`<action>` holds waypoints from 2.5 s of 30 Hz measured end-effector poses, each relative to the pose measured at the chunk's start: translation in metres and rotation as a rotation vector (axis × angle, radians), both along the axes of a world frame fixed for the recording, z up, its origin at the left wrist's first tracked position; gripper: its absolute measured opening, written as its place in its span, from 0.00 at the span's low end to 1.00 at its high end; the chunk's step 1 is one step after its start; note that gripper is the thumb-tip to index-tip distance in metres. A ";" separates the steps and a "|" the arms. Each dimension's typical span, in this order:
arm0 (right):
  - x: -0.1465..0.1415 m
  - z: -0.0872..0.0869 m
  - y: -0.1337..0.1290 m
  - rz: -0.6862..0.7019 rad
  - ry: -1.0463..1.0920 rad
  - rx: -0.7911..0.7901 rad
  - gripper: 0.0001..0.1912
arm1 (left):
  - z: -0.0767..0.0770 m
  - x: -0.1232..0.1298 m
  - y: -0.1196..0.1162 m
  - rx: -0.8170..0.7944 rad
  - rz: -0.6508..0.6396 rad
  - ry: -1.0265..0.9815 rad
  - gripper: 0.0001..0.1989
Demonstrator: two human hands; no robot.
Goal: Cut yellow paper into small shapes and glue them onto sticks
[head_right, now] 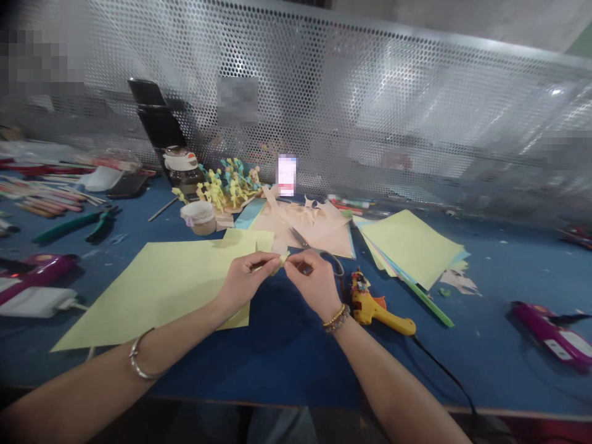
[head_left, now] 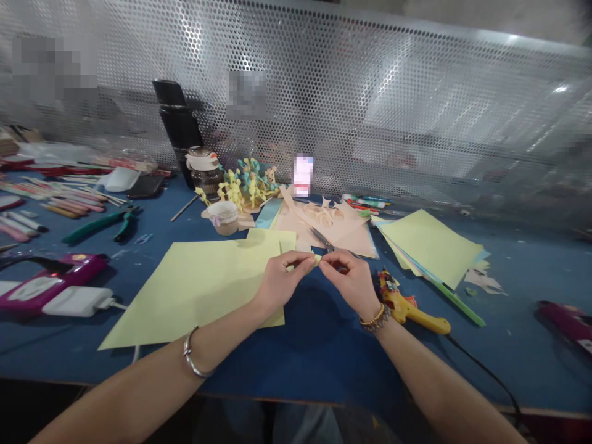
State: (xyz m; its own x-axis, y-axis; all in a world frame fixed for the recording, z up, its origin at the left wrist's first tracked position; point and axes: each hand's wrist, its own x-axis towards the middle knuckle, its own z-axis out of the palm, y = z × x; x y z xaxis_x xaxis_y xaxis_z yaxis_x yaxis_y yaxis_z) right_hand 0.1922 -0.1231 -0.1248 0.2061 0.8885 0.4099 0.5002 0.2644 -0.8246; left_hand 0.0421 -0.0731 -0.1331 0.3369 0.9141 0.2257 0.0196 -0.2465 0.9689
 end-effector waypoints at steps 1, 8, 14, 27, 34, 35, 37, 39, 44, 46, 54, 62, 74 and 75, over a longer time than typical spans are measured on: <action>0.000 0.000 0.000 0.005 -0.001 0.001 0.07 | 0.000 0.000 0.000 0.006 0.000 0.001 0.12; -0.001 0.001 0.001 0.008 -0.004 -0.008 0.06 | -0.002 0.001 0.001 0.011 -0.008 0.005 0.12; 0.002 0.002 0.002 -0.016 0.049 -0.066 0.07 | 0.000 0.000 -0.001 0.024 -0.021 -0.004 0.13; 0.003 0.004 0.001 -0.018 -0.073 -0.061 0.05 | 0.003 -0.003 -0.002 0.169 0.002 0.159 0.14; 0.002 0.004 -0.001 0.000 -0.189 -0.020 0.04 | -0.002 -0.002 -0.005 0.147 -0.107 0.154 0.15; 0.002 0.004 -0.001 0.001 -0.200 -0.020 0.04 | -0.002 -0.002 -0.004 0.139 -0.118 0.148 0.15; 0.002 0.005 -0.001 0.002 -0.204 -0.027 0.04 | -0.003 -0.002 -0.003 0.126 -0.121 0.143 0.13; 0.003 0.005 -0.001 0.006 -0.194 -0.037 0.04 | -0.003 -0.002 -0.002 0.106 -0.120 0.125 0.11; 0.004 0.005 -0.001 0.019 -0.161 -0.068 0.05 | -0.001 -0.001 -0.002 0.061 -0.123 0.062 0.09; 0.005 0.005 0.000 0.017 -0.142 -0.083 0.05 | 0.000 -0.001 -0.002 0.038 -0.124 0.055 0.09; 0.007 0.004 0.003 0.061 0.064 -0.234 0.07 | 0.000 -0.001 -0.003 0.058 -0.120 0.101 0.16; 0.006 0.005 0.002 0.102 0.129 -0.276 0.07 | -0.001 -0.002 -0.002 0.027 -0.106 0.127 0.13; 0.006 0.007 0.002 0.094 -0.029 -0.175 0.06 | 0.001 -0.002 -0.002 -0.032 -0.157 0.080 0.15; 0.006 0.007 0.002 0.092 -0.032 -0.173 0.06 | 0.002 -0.002 -0.002 -0.039 -0.160 0.074 0.14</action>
State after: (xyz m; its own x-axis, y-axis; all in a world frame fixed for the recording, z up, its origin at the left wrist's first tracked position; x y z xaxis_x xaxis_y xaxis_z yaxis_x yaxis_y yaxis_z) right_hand 0.1984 -0.1214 -0.1178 0.1101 0.9608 0.2543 0.5073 0.1657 -0.8457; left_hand 0.0402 -0.0748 -0.1315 0.4930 0.8552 0.1602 0.0546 -0.2142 0.9753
